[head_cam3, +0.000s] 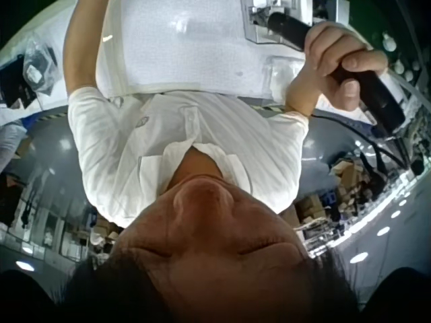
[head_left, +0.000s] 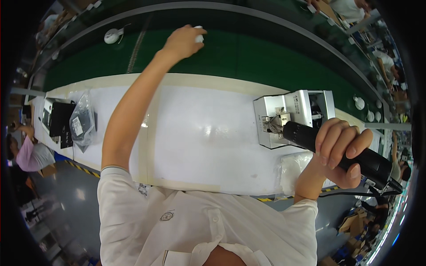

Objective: Fastening components of a circular electronic housing using an electric screwdriver.

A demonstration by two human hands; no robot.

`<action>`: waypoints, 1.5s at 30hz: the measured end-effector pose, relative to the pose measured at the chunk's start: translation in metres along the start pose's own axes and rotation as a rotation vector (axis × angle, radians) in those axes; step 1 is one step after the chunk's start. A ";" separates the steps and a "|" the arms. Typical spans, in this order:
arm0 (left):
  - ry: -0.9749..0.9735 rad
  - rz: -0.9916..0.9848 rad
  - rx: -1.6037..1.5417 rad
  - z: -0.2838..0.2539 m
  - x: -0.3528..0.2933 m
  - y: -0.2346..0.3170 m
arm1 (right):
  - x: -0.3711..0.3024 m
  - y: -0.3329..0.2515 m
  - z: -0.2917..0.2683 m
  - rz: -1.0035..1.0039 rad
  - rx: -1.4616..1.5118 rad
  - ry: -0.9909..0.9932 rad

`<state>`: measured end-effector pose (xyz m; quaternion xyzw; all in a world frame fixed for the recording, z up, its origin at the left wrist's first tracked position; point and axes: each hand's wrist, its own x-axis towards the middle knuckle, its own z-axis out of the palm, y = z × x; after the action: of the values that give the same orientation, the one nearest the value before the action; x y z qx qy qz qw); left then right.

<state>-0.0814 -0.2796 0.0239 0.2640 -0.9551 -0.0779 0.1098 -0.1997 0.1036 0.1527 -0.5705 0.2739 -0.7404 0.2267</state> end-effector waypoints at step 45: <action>-0.247 0.253 -1.075 0.021 -0.205 0.129 | -0.014 0.059 0.032 0.142 0.087 -0.152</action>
<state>0.0220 -0.0609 -0.0038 0.0433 -0.8110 -0.5700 0.1248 -0.1639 0.0634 0.1098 -0.5939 0.2634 -0.6880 0.3235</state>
